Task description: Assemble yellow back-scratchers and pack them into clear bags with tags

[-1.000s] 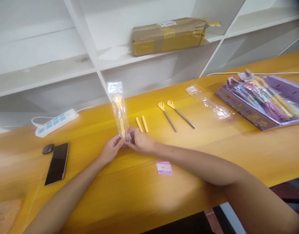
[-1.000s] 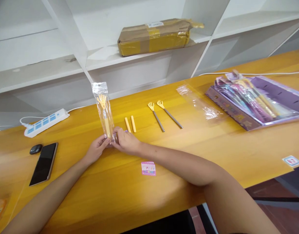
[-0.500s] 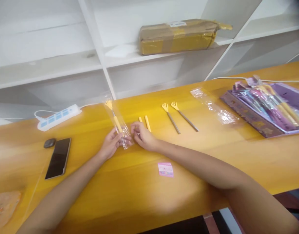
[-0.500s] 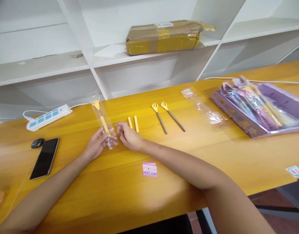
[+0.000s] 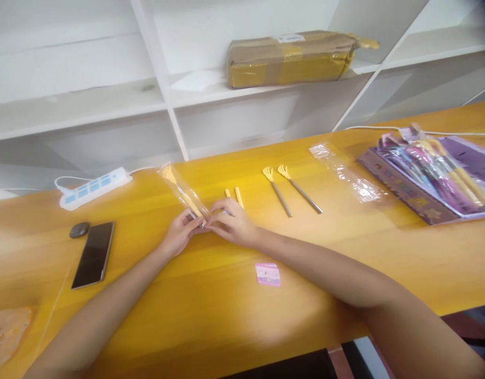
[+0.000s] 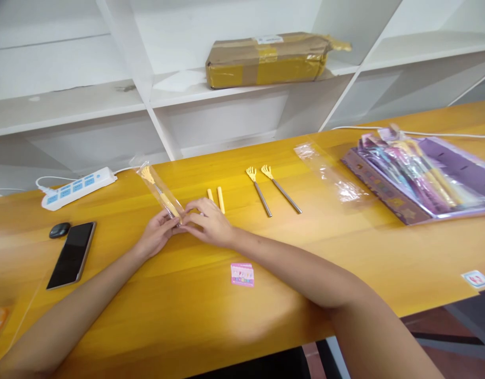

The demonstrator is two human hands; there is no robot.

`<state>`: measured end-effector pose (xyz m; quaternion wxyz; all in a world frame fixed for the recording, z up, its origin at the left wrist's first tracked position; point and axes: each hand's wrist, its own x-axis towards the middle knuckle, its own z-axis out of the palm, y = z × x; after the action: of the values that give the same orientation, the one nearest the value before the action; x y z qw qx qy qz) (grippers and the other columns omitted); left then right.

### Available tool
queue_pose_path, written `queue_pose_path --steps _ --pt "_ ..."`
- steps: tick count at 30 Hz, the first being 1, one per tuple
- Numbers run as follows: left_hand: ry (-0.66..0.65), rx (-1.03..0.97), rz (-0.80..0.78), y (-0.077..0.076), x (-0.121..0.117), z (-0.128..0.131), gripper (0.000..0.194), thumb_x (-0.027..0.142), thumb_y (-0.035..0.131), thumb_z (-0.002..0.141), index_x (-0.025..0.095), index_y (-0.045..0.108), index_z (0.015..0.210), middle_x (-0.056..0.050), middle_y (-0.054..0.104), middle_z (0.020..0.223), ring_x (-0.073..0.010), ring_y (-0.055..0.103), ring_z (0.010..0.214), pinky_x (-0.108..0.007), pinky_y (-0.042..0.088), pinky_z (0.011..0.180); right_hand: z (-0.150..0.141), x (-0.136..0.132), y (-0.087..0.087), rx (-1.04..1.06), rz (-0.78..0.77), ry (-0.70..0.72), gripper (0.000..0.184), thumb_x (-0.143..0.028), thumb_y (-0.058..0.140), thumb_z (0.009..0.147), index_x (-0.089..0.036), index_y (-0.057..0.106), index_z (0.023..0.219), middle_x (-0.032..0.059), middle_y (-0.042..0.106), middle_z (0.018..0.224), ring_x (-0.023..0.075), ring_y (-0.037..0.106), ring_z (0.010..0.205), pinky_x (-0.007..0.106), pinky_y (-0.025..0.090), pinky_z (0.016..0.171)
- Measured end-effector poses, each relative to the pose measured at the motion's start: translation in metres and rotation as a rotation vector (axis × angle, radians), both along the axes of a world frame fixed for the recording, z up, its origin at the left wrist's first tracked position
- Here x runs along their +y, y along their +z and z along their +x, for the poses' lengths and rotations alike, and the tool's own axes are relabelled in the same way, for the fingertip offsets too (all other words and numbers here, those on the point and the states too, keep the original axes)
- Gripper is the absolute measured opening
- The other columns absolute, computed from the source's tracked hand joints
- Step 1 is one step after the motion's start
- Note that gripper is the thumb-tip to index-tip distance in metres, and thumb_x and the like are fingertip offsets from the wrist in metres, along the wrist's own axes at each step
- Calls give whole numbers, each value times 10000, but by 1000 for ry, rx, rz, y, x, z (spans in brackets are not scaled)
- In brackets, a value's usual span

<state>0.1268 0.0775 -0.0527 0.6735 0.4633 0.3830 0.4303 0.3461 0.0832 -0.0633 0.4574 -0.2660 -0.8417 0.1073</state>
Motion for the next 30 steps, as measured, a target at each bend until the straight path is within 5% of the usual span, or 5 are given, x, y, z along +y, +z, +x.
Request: queue_pose_path --steps 6,15,21,27,30 --pt "-46 50 29 -6 -2 0 280 353 840 859 169 732 1040 -54 743 1011 -190 715 922 -386 639 892 0 2 5 14 -75 40 101 -313 672 1016 -212 680 1017 58 717 1007 202 614 1014 384 485 954" --pt "5 17 -16 -4 2 -2 226 321 806 860 187 733 1027 -45 747 985 -183 697 902 -316 592 821 1 3 2 -82 -1 -6 141 -393 767 937 -266 797 990 87 634 1139 235 578 1120 417 447 988" --pt "-71 229 188 -10 0 -3 302 354 796 896 201 748 1151 -58 762 1132 -218 684 1064 -341 536 980 0 4 -2 -29 -23 0 198 -435 776 925 -240 768 893 70 675 1058 217 598 1047 395 435 948" --pt "-126 40 114 -12 -3 -4 394 529 642 984 171 738 1118 -98 751 1045 -247 712 942 -390 587 865 -2 3 0 13 -87 -40 281 -420 785 925 -200 673 790 74 643 1033 210 585 1016 385 434 941" --pt "-168 100 165 -7 -5 -4 373 492 719 943 187 709 1157 -78 737 1060 -226 704 926 -377 583 881 -2 3 -1 18 -114 -47 284 -402 779 931 -196 657 779 73 627 1027 207 573 1008 380 431 936"
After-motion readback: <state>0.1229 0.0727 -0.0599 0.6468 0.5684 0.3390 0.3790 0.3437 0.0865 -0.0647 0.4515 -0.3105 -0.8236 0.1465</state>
